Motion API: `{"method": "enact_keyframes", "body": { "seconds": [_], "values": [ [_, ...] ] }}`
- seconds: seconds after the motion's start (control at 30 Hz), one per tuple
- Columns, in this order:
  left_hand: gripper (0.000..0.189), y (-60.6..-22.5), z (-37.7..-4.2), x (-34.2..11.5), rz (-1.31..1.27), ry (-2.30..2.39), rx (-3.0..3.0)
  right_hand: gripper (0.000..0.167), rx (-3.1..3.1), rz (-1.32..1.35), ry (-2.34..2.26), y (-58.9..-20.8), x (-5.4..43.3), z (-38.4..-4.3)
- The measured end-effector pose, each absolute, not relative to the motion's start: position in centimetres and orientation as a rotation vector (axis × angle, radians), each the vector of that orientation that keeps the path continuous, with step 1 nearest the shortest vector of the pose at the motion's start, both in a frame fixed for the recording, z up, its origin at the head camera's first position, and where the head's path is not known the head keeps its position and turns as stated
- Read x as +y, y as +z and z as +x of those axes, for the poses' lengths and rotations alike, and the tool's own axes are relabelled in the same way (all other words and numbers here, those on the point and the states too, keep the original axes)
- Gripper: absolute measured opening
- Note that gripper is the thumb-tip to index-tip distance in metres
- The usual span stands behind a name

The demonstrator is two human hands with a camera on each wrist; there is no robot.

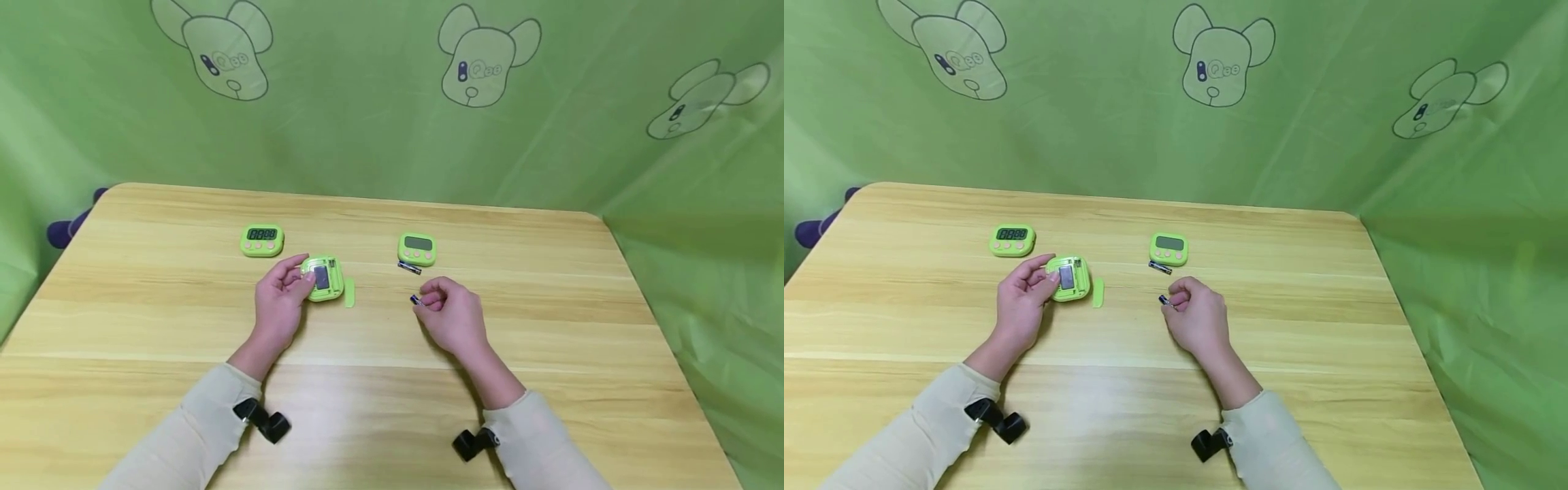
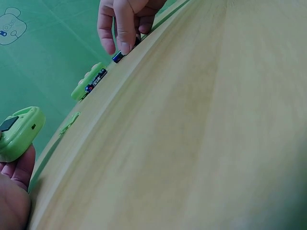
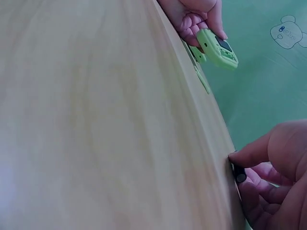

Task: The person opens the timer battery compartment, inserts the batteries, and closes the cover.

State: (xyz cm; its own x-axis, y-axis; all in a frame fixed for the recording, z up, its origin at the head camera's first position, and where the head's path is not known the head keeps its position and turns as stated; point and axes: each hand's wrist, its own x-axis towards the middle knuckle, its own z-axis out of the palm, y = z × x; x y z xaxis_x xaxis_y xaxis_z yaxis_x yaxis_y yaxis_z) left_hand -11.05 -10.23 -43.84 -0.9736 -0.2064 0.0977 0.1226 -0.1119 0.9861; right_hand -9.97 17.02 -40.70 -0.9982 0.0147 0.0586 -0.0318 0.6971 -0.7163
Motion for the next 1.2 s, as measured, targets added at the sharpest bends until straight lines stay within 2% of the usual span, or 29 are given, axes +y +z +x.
{"method": "enact_keyframes", "body": {
  "seconds": [0.13, 0.23, 0.5, 0.83, 0.97, 1.2],
  "values": [
    [0.036, -43.8, -11.1, -10.2, 0.078, -2.184, -1.941, 0.014, -2.796, 0.063, 1.192, -40.9, 16.8, -9.9],
    [0.035, -43.8, -11.1, -10.2, 0.072, -2.171, -1.950, 0.016, -2.712, 0.072, 1.254, -41.0, 16.5, -10.0],
    [0.035, -43.7, -11.1, -10.2, 0.064, -2.166, -1.946, 0.023, -2.404, 0.076, 1.759, -41.4, 15.0, -10.4],
    [0.036, -43.7, -11.0, -10.3, 0.081, -2.205, -1.929, 0.032, -2.029, -0.030, 2.510, -41.7, 12.1, -11.4],
    [0.036, -43.9, -11.0, -10.3, 0.081, -2.214, -1.925, 0.030, -1.782, -0.120, 2.804, -41.7, 11.4, -11.7],
    [0.035, -44.0, -11.1, -10.4, 0.066, -2.193, -1.954, 0.026, -1.708, -0.255, 2.837, -41.7, 10.8, -11.9]
  ]
}}
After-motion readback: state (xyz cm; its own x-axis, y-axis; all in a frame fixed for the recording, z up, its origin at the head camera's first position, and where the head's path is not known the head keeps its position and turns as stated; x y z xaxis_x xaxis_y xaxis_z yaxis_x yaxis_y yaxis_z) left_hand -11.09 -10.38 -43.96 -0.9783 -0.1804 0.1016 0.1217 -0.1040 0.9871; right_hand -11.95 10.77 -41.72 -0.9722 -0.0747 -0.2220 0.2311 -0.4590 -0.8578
